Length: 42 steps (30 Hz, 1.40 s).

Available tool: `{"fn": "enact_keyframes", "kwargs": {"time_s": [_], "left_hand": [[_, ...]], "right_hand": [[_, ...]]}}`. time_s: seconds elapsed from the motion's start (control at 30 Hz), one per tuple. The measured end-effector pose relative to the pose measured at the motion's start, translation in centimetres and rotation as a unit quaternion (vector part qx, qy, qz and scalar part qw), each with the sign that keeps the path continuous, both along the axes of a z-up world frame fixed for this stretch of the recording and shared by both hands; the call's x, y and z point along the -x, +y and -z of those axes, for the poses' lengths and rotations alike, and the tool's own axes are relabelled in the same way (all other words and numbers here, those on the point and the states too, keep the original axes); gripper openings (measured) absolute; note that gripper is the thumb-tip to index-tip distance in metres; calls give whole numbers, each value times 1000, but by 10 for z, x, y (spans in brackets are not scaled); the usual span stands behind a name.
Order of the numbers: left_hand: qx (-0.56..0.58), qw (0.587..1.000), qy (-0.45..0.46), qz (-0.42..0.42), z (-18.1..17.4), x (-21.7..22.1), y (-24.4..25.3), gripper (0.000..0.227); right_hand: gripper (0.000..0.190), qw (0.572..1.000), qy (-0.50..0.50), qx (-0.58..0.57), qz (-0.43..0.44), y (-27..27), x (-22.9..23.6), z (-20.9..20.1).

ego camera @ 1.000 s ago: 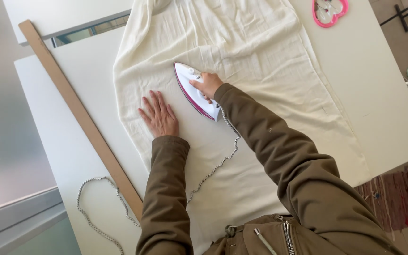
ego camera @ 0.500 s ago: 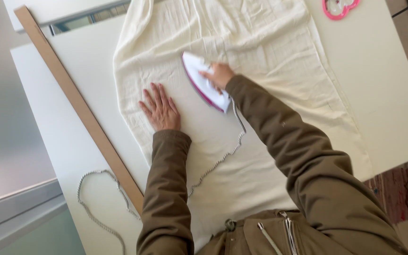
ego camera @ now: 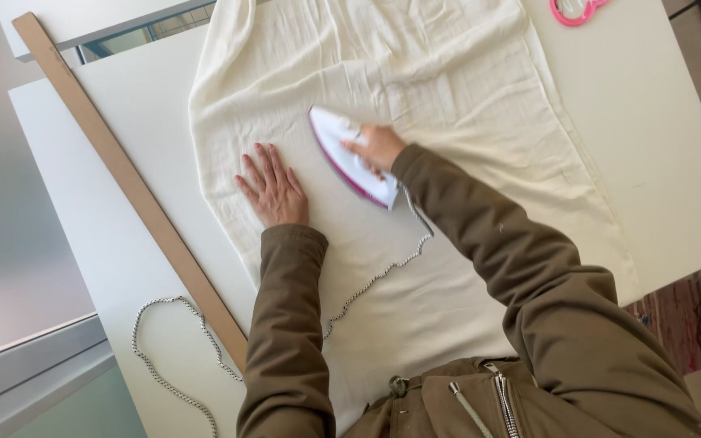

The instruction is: The recorder is ironing a piece of white fabric on a table.

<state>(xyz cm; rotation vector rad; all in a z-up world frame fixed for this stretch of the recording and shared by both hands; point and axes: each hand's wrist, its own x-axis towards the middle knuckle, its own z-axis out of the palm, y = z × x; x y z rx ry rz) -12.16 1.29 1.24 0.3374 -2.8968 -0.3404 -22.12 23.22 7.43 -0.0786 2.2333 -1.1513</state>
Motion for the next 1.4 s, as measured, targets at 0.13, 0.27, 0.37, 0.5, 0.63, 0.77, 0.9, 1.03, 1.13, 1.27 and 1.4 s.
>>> {"fn": "enact_keyframes", "kwargs": {"time_s": [0.13, 0.27, 0.37, 0.5, 0.63, 0.77, 0.9, 1.03, 1.13, 1.27, 1.4], "left_hand": [[-22, 1000, 8, 9, 2, -5, -2, 57], [-119, 992, 30, 22, 19, 7, -19, 57], [-192, 979, 55, 36, 30, 9, -37, 58], [-126, 991, 41, 18, 14, 2, -53, 54], [-22, 999, 35, 12, 14, -6, -61, 56], [-29, 999, 40, 2, 17, -13, -59, 56], [-39, 996, 79, -3, 24, -7, -60, 59], [-33, 997, 71, -3, 23, -13, -61, 59], [-32, 997, 67, 0, 15, -9, -62, 59], [-55, 996, 71, -8, 16, -10, -59, 60], [-188, 972, 137, 1, 18, -11, -68, 63]], "right_hand": [[43, 999, 12, 35, -4, -29, -2, -19], [47, 998, 12, 45, 36, -57, 17, -16], [45, 999, 23, 29, -28, -72, 12, -12], [52, 999, 25, 40, 20, -92, 27, -20], [44, 996, 35, 23, -81, -104, 16, -8], [48, 996, 43, 7, -76, -116, 18, -17], [44, 989, 34, 14, -146, -123, 19, -30], [41, 993, 18, 14, -114, -132, 34, -13], [44, 995, 25, 24, -93, -137, 37, -31], [43, 992, 31, 9, -123, -142, 40, -29], [40, 991, 7, 33, -126, -150, 46, -18]]}}
